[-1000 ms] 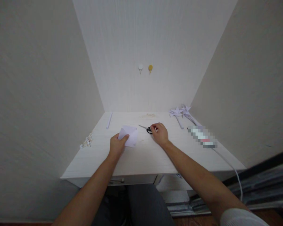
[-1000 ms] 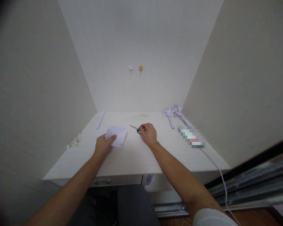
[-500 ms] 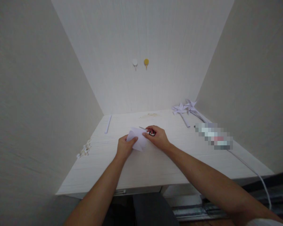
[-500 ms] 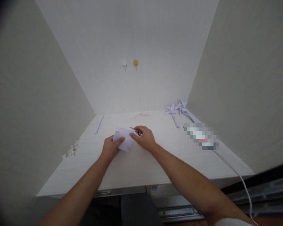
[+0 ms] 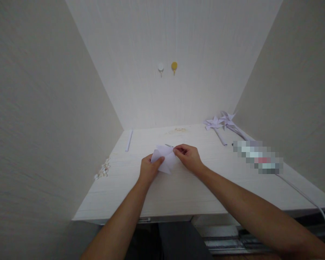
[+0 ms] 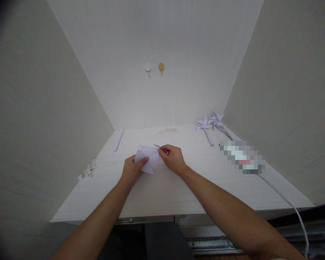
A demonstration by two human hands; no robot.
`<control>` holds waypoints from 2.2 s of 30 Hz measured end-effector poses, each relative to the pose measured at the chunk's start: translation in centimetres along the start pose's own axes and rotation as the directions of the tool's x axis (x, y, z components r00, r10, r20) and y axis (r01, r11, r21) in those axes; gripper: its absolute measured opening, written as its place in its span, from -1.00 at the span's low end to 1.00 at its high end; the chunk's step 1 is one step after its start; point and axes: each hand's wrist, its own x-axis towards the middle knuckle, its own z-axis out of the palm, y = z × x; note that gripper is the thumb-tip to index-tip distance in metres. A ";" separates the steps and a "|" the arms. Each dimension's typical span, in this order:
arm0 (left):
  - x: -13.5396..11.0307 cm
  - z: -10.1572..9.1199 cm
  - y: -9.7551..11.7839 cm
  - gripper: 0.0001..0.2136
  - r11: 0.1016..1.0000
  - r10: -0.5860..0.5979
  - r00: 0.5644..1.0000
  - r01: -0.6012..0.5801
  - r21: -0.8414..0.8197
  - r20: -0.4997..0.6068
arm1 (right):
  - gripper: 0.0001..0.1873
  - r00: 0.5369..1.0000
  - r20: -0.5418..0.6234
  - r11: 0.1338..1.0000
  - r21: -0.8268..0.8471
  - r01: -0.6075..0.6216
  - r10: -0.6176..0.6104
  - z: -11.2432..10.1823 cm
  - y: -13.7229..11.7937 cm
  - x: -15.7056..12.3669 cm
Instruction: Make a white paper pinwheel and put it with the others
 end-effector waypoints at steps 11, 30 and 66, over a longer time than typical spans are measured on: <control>-0.5 0.0 0.6 -0.71 1.000 0.015 1.000 -0.016 0.020 0.011 | -0.76 0.999 -0.009 0.998 0.058 -0.031 0.031 0.1 -0.4 -0.2; -0.5 -1.0 0.4 -0.68 0.999 0.038 0.999 -0.038 0.021 0.004 | -0.72 0.996 0.041 0.987 0.140 -0.085 0.080 0.2 -0.4 -0.4; -0.8 -0.5 0.6 -0.81 0.993 0.120 0.988 -0.120 -0.004 0.102 | -0.65 0.942 0.295 0.878 0.394 -0.271 0.159 0.4 -2.0 -0.5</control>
